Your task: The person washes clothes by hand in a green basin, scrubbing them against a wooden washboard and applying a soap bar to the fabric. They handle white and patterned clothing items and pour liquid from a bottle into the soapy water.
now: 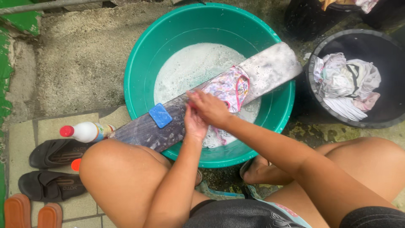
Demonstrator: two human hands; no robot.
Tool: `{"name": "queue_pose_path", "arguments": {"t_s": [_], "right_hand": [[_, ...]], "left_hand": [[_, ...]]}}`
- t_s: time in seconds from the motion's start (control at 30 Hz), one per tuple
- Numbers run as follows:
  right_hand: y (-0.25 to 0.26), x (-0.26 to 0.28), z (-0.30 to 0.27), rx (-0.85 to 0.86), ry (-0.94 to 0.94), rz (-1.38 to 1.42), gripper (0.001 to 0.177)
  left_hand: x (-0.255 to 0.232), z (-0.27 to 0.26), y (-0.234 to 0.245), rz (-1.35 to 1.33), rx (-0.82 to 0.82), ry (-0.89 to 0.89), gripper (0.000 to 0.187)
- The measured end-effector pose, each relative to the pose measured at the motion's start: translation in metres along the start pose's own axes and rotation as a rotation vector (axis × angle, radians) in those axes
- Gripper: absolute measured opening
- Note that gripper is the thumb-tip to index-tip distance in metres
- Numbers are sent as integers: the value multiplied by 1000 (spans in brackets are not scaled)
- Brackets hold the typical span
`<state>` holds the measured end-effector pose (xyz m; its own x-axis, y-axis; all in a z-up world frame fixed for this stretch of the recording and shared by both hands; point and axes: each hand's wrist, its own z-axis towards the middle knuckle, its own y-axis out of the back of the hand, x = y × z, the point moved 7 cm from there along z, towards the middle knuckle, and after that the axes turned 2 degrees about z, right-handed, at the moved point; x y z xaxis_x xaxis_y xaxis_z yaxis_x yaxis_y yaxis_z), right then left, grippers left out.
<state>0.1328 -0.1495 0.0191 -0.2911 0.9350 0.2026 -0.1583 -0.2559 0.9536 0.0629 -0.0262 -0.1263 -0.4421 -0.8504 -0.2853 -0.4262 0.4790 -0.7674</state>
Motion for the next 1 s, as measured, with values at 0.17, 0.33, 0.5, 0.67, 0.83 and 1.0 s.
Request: {"name": "queue_pose_path", "arguments": {"t_s": [0.17,0.33,0.5,0.67,0.83,1.0], "right_hand": [[33,-53,10,-52,-360,-20,68],[-9,63,-7,-68,219,122,54],[20,-67,36,32,-340,15,41],[-25,54,-23,-103,122,352,54],[0,-142,-12,-140,-532,201,59],[40,-193,-40,-220,-485,-111,104]], "left_hand": [[-4,-21,-12,34,-9,55,101],[-15,-35,-33,53,281,-14,111],[-15,-36,-27,112,66,57,108],[-27,-30,-28,198,72,55,112],[-41,-21,-7,199,-72,-18,98],[-24,-28,-69,1423,-133,-677,52]]}}
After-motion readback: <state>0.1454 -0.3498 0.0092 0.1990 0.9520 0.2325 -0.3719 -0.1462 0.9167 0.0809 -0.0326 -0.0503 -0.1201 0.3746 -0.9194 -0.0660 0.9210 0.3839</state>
